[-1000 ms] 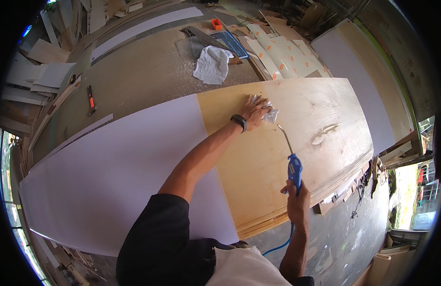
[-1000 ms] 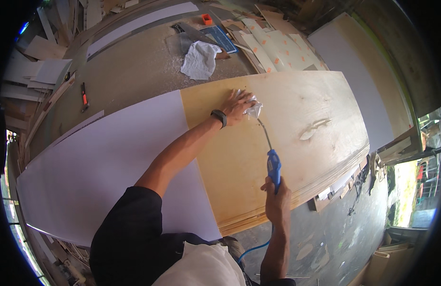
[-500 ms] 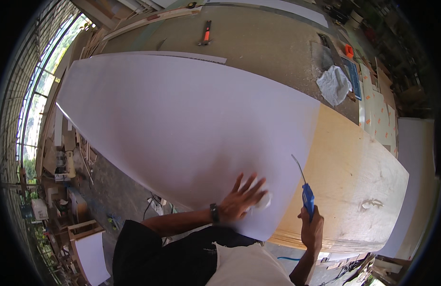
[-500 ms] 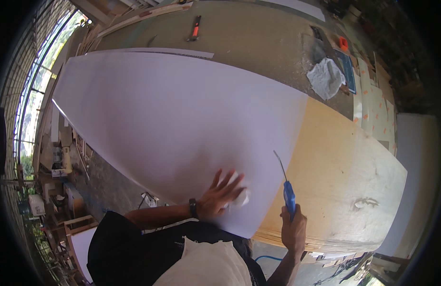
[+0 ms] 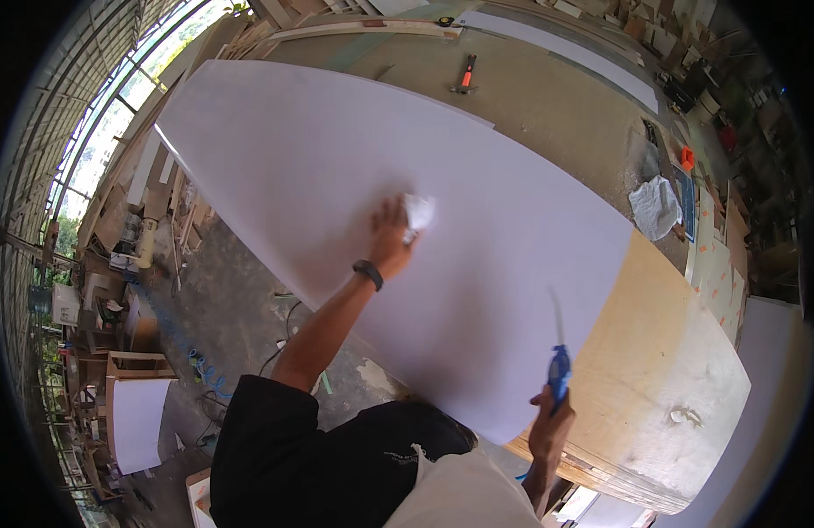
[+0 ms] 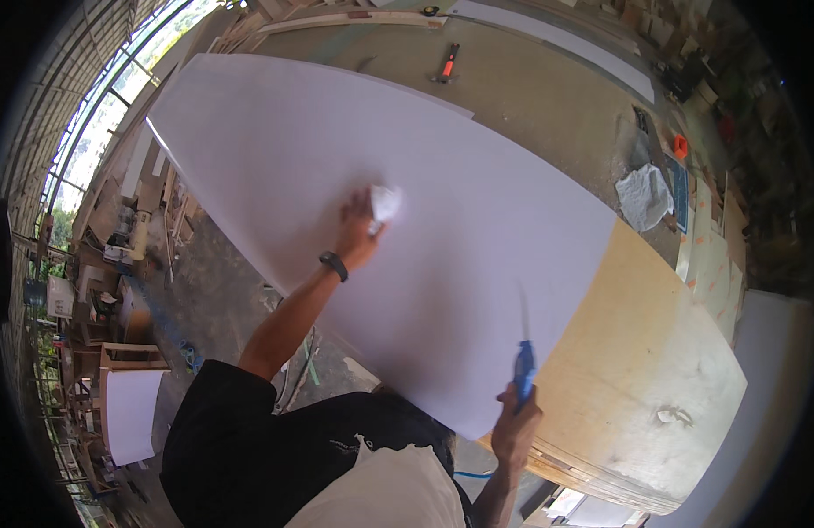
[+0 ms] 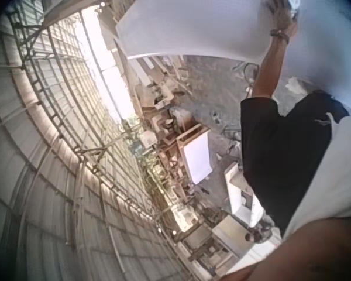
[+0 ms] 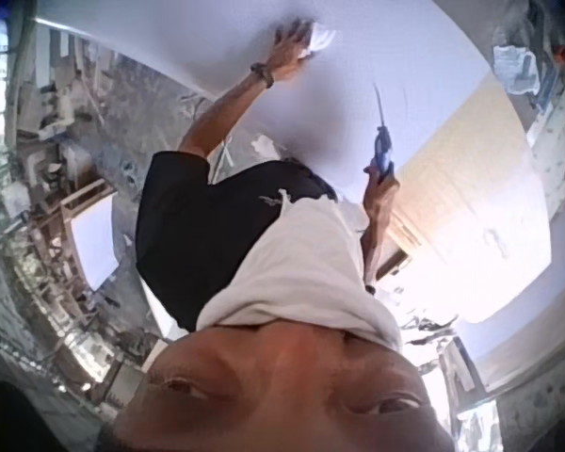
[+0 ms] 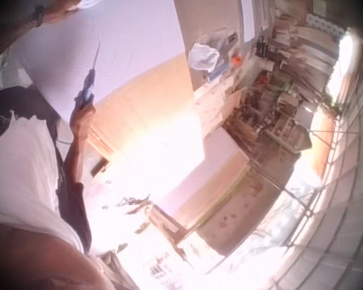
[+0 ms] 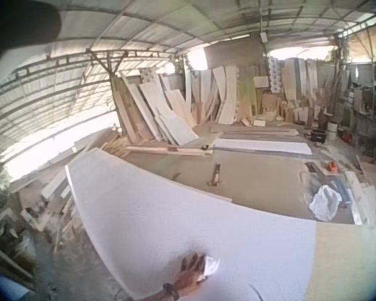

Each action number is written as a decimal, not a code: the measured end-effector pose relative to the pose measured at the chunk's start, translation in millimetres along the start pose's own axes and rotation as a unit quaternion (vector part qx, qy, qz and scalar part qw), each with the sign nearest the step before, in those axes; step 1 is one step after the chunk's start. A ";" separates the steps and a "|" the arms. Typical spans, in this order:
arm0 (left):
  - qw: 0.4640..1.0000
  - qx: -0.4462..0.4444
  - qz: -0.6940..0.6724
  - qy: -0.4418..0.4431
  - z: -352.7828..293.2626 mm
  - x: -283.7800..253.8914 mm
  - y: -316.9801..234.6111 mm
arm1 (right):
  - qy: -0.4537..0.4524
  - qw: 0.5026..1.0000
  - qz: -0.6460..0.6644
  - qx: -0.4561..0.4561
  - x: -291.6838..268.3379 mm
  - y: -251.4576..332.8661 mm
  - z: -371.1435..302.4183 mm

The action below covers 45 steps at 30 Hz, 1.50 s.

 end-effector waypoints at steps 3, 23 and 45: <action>0.898 0.405 -0.108 0.132 -77.9 3.4 -70.8 | 0.147 0.985 0.013 -0.090 28.8 5.6 -27.7; 0.994 -0.101 0.037 -0.023 42.1 -19.5 241.9 | 0.162 0.949 0.079 -0.257 205.8 141.4 -75.6; 0.996 -0.080 0.028 0.023 73.0 -53.0 253.1 | -0.144 0.867 -0.473 0.060 122.6 209.7 311.7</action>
Point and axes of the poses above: each hand's wrist, its own z-axis towards the middle knuckle, its own x-axis out of the palm, y = z × x, the point moved 1 cm from there along z, towards the middle knuckle, and after that the axes turned 10 degrees about -y, right-handed, at the moved point
